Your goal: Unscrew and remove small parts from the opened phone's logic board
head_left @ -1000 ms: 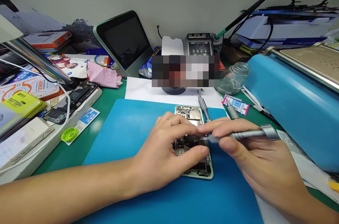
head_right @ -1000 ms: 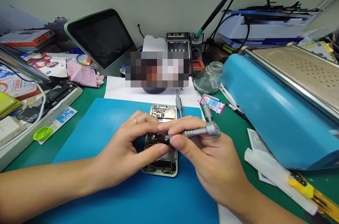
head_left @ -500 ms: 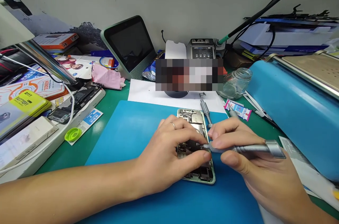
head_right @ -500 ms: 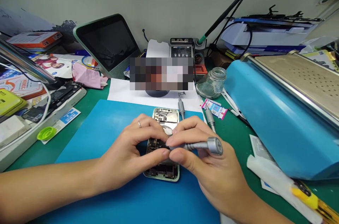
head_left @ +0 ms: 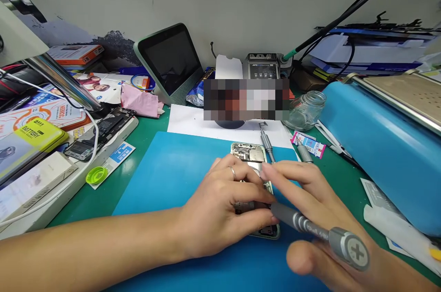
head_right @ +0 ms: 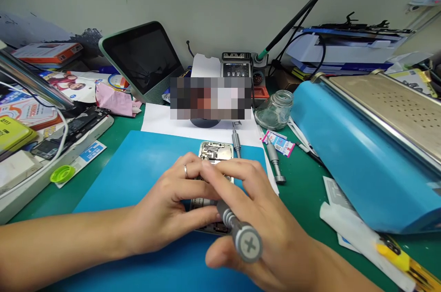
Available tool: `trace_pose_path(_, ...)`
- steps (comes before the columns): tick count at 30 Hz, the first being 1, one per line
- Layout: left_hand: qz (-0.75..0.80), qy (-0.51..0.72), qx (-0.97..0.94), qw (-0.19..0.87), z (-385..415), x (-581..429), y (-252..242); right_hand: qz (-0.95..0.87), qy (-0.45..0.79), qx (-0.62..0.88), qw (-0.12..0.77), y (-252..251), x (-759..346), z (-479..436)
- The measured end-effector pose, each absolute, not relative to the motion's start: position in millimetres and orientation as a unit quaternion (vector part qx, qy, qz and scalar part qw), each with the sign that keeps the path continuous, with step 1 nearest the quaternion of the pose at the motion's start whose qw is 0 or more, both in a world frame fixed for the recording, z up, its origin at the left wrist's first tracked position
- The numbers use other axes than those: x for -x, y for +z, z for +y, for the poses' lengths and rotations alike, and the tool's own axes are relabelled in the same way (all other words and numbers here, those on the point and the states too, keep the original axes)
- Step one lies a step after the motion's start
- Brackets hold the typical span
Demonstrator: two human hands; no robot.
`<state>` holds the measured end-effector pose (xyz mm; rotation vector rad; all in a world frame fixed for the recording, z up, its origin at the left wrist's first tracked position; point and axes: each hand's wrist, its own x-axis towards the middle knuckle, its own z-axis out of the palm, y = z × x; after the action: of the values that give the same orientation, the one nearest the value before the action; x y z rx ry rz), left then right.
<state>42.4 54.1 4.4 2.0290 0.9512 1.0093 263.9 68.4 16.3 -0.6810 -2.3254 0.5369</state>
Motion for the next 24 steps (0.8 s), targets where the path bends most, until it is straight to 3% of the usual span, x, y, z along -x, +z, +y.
trace_pose_path(4,0.352,0.398,-0.779,0.333,55,-42,6,-0.916,0.142,0.253,0.277,22,-274,67)
trace_pose_path(8,0.335,0.413,-0.775,0.341,54,-42,7,-0.917,0.096,0.256,0.29,21,-276,68)
trace_pose_path(15,0.333,0.415,-0.771,0.35,54,-42,10,-0.85,0.182,0.269,0.414,16,-268,70)
trace_pose_path(24,0.341,0.426,-0.764,0.344,54,-42,7,-0.848,0.198,0.232,0.433,23,-268,70)
